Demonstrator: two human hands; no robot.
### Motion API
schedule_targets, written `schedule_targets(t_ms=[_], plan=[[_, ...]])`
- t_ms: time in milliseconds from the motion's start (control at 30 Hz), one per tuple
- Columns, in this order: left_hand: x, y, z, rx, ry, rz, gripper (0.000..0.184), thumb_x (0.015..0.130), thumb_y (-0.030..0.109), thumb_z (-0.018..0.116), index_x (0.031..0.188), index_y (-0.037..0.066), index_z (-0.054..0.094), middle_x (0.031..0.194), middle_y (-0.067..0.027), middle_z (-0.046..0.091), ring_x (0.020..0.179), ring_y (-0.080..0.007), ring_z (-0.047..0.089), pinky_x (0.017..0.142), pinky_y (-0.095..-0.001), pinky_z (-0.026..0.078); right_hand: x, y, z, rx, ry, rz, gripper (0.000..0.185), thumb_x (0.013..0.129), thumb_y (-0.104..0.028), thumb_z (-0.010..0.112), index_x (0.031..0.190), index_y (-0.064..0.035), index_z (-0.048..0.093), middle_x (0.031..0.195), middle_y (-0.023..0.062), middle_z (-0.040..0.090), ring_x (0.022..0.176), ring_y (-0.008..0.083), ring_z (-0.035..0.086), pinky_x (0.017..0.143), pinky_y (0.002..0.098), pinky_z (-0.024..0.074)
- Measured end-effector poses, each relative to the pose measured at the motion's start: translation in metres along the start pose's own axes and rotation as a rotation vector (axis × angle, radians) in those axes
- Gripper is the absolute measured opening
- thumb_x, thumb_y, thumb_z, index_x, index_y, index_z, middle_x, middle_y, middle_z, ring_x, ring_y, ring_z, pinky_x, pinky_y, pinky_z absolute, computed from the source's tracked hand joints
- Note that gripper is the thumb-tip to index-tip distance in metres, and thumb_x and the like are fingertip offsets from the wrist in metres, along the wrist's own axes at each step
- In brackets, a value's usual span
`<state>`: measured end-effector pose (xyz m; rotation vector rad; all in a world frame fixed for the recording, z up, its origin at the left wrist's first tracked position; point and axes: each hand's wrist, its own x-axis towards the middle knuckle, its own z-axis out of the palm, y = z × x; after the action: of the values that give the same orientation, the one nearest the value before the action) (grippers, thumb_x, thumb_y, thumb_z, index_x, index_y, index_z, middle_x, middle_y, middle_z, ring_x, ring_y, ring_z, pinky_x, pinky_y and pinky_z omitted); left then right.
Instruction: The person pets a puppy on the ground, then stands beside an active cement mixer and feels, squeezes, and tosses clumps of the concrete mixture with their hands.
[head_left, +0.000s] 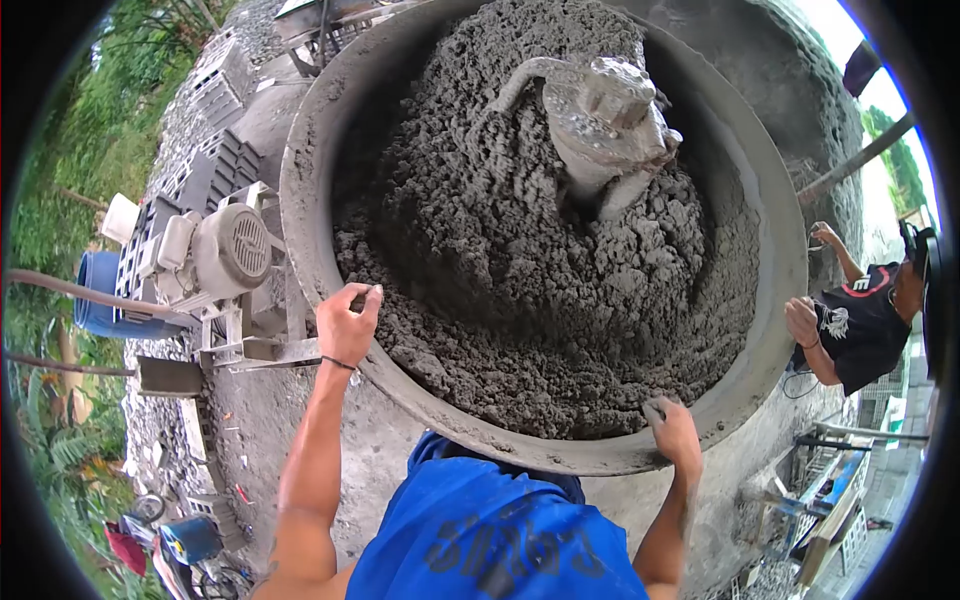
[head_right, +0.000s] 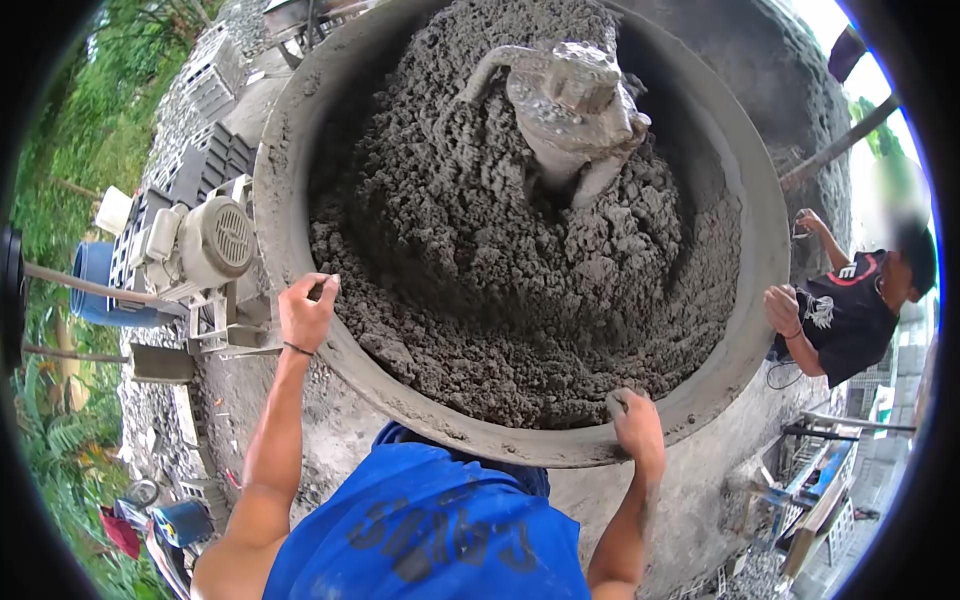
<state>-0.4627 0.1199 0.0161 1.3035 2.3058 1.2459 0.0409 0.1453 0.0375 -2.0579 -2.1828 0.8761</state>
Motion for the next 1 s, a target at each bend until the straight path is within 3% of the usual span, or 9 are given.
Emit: schedule_targets(t_ms=[133, 200, 333, 700, 833, 1000], plan=[[0.001, -0.001, 0.000, 0.043, -0.027, 0.004, 0.023, 0.084, 0.026, 0.068, 0.084, 0.003, 0.070, 0.077, -0.0164, 0.068, 0.070, -0.0299, 0.066, 0.064, -0.0360, 0.049, -0.021, 0.001, 0.007, -0.081, 0.110, 0.158, 0.025, 0.088, -0.022, 0.060, 0.106, -0.0058, 0.067, 0.099, 0.0205, 0.067, 0.098, 0.0387, 0.061, 0.083, 0.0425, 0.0472], [0.001, 0.000, 0.000, 0.066, -0.037, 0.005, 0.024, 0.084, 0.027, 0.068, 0.084, 0.003, 0.070, 0.077, -0.0170, 0.068, 0.071, -0.0322, 0.066, 0.065, -0.0374, 0.049, -0.022, -0.005, 0.012, 0.059, 0.303, 0.159, 0.023, 0.087, -0.018, 0.059, 0.107, -0.0091, 0.067, 0.100, 0.0194, 0.067, 0.096, 0.0385, 0.062, 0.086, 0.0452, 0.0467], [0.000, -0.002, 0.001, 0.102, -0.028, 0.041, 0.025, 0.084, 0.028, 0.068, 0.084, 0.003, 0.070, 0.078, -0.0173, 0.068, 0.072, -0.0340, 0.066, 0.066, -0.0383, 0.049, -0.017, -0.008, 0.013, -0.121, 0.213, 0.317, 0.024, 0.087, -0.019, 0.061, 0.108, -0.0101, 0.068, 0.104, 0.0194, 0.066, 0.105, 0.0381, 0.058, 0.092, 0.0442, 0.0451], [0.000, 0.005, 0.000, 0.105, -0.022, 0.051, 0.026, 0.083, 0.028, 0.068, 0.082, 0.003, 0.070, 0.076, -0.0167, 0.067, 0.072, -0.0334, 0.065, 0.067, -0.0389, 0.050, -0.013, 0.006, 0.011, 0.096, 0.425, 0.115, 0.025, 0.083, -0.014, 0.063, 0.103, -0.0009, 0.070, 0.102, 0.0202, 0.068, 0.098, 0.0369, 0.062, 0.087, 0.0424, 0.0474], [-0.001, 0.003, 0.003, 0.125, 0.010, 0.061, 0.025, 0.084, 0.027, 0.067, 0.081, 0.002, 0.070, 0.075, -0.0134, 0.069, 0.071, -0.0293, 0.068, 0.067, -0.0362, 0.051, -0.013, 0.003, 0.009, 0.172, 0.428, 0.150, 0.025, 0.083, -0.016, 0.064, 0.103, -0.0012, 0.070, 0.103, 0.0198, 0.068, 0.098, 0.0359, 0.063, 0.088, 0.0421, 0.0477], [0.001, 0.002, 0.004, 0.127, 0.010, 0.072, 0.026, 0.083, 0.027, 0.068, 0.082, 0.002, 0.070, 0.075, -0.0142, 0.069, 0.072, -0.0301, 0.067, 0.067, -0.0371, 0.050, -0.015, -0.004, 0.007, 0.130, 0.369, 0.204, 0.027, 0.084, -0.020, 0.064, 0.103, -0.0024, 0.070, 0.103, 0.0195, 0.068, 0.098, 0.0357, 0.064, 0.087, 0.0414, 0.0486]])
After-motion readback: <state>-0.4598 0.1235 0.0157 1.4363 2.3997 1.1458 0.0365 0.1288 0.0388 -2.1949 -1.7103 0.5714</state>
